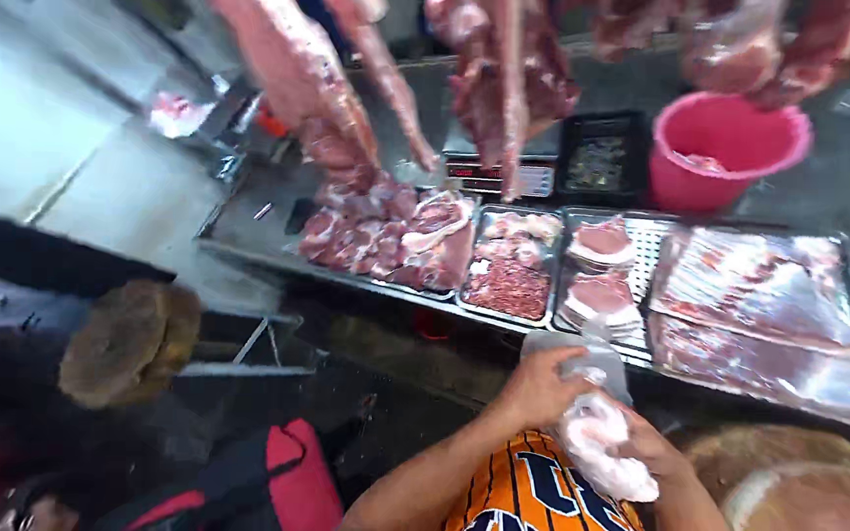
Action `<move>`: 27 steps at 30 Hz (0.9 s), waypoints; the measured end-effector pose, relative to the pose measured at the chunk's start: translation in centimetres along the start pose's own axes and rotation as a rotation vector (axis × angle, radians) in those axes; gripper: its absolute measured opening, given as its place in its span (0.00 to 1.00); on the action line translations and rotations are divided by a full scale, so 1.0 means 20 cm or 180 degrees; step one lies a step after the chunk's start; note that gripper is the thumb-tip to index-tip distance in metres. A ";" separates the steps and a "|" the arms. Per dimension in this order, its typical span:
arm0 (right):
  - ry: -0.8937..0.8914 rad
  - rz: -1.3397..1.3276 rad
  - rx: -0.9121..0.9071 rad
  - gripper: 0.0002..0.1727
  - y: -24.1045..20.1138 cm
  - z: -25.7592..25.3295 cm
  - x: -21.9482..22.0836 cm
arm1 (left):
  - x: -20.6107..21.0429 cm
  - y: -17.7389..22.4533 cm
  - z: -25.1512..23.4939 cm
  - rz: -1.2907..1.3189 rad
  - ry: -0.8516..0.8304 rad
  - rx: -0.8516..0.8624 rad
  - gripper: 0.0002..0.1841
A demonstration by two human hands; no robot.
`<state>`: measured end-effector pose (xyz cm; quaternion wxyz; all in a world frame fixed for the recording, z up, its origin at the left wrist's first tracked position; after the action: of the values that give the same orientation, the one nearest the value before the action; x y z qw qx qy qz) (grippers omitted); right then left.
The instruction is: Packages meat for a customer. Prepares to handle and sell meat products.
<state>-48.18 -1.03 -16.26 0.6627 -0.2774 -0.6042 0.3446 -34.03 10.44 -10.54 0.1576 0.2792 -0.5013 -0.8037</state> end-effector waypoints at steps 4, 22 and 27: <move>0.0991 -0.0571 0.0149 0.09 0.36 -0.27 0.13 | -0.24 -0.24 0.32 -0.0565 0.0256 0.0066 0.31; -0.2092 0.4779 0.0638 0.33 0.96 -0.32 1.14 | -0.63 -1.03 1.62 0.1158 0.3138 -0.0626 0.16; -0.2990 0.4881 -0.0982 0.11 0.92 -0.37 1.33 | -0.64 -1.06 2.01 0.0834 0.3110 -0.0437 0.25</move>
<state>-42.12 31.57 -15.25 -0.1067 -0.5197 -0.5012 0.6836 -47.59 55.63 -12.08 0.4910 0.5462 -0.3459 -0.5839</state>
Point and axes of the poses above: each hand's wrist, its own z-axis away from the middle knuckle, its own x-axis out of the palm, y = z × x, the point moved 3 cm from there along -z, towards the middle knuckle, and after that the axes turned 4 degrees about y, right-handed, at the moved point
